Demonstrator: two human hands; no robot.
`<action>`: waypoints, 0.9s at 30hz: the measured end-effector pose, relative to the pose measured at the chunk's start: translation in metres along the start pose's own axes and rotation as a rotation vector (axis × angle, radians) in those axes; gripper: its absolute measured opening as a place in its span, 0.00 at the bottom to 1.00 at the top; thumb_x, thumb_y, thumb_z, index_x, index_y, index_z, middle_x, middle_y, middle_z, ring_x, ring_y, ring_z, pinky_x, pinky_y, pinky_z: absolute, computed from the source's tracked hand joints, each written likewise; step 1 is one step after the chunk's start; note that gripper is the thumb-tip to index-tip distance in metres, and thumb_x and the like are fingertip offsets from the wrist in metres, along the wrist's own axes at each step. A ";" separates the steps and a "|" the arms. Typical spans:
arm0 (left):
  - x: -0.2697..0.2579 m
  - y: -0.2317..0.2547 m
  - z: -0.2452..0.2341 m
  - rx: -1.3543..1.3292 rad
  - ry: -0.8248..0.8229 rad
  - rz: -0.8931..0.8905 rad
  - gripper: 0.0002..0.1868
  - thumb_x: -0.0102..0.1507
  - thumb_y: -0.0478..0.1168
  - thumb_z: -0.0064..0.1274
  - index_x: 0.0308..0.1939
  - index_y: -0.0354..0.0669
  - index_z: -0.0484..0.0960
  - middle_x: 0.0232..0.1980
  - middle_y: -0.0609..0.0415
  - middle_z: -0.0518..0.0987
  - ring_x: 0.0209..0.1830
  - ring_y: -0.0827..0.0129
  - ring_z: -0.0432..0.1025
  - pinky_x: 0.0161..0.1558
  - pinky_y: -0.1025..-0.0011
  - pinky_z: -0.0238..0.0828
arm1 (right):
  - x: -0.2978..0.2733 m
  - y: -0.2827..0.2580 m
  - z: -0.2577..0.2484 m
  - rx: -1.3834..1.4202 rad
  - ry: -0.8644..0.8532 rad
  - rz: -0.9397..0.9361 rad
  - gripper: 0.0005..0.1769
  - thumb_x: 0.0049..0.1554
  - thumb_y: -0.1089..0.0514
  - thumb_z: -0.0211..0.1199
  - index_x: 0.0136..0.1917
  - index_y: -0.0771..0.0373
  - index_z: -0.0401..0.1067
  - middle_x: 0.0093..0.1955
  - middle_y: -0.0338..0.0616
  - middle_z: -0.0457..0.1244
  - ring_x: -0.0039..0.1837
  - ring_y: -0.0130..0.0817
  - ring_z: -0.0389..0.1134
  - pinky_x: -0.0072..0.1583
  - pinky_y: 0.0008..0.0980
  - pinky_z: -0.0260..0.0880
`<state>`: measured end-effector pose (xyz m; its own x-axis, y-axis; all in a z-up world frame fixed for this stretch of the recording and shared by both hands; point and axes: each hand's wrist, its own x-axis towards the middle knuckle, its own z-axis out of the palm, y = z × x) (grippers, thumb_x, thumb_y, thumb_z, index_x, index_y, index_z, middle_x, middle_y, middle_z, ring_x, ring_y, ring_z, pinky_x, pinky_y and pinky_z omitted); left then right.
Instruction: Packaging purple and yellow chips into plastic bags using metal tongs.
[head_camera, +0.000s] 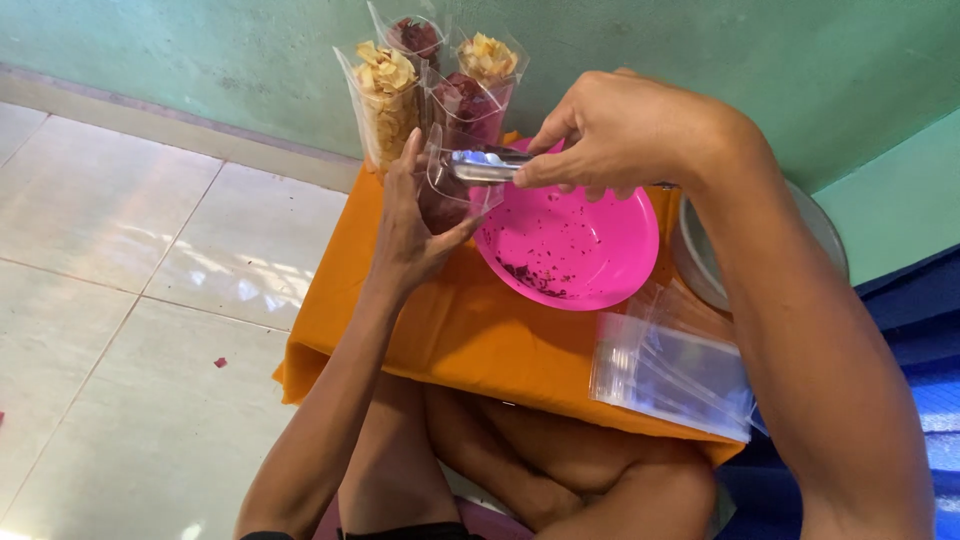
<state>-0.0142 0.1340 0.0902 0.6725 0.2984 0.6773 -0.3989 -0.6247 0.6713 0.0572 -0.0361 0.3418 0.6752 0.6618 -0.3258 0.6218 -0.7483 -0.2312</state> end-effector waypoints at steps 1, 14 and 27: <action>0.000 -0.001 0.000 0.002 0.001 0.001 0.63 0.53 0.39 0.75 0.81 0.38 0.47 0.67 0.43 0.67 0.68 0.51 0.65 0.71 0.59 0.64 | 0.000 0.006 -0.001 0.000 0.001 -0.003 0.24 0.53 0.38 0.70 0.57 0.53 0.81 0.36 0.46 0.72 0.35 0.35 0.72 0.39 0.37 0.74; -0.018 0.002 -0.011 -0.094 0.105 -0.088 0.76 0.53 0.51 0.79 0.82 0.37 0.29 0.79 0.34 0.50 0.80 0.47 0.57 0.78 0.55 0.61 | -0.031 0.104 0.042 0.595 0.131 0.010 0.19 0.58 0.49 0.65 0.58 0.59 0.81 0.36 0.37 0.69 0.33 0.23 0.63 0.33 0.27 0.63; -0.077 0.072 0.047 -0.230 -0.141 -0.731 0.27 0.67 0.48 0.49 0.64 0.35 0.65 0.21 0.57 0.71 0.19 0.73 0.68 0.23 0.74 0.67 | -0.046 0.182 0.129 0.661 0.072 0.282 0.24 0.59 0.46 0.62 0.63 0.62 0.76 0.40 0.41 0.69 0.37 0.25 0.67 0.37 0.27 0.67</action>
<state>-0.0661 0.0319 0.0723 0.8814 0.4723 0.0042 0.0674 -0.1348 0.9886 0.0881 -0.2083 0.1965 0.8135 0.4234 -0.3987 0.0651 -0.7475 -0.6611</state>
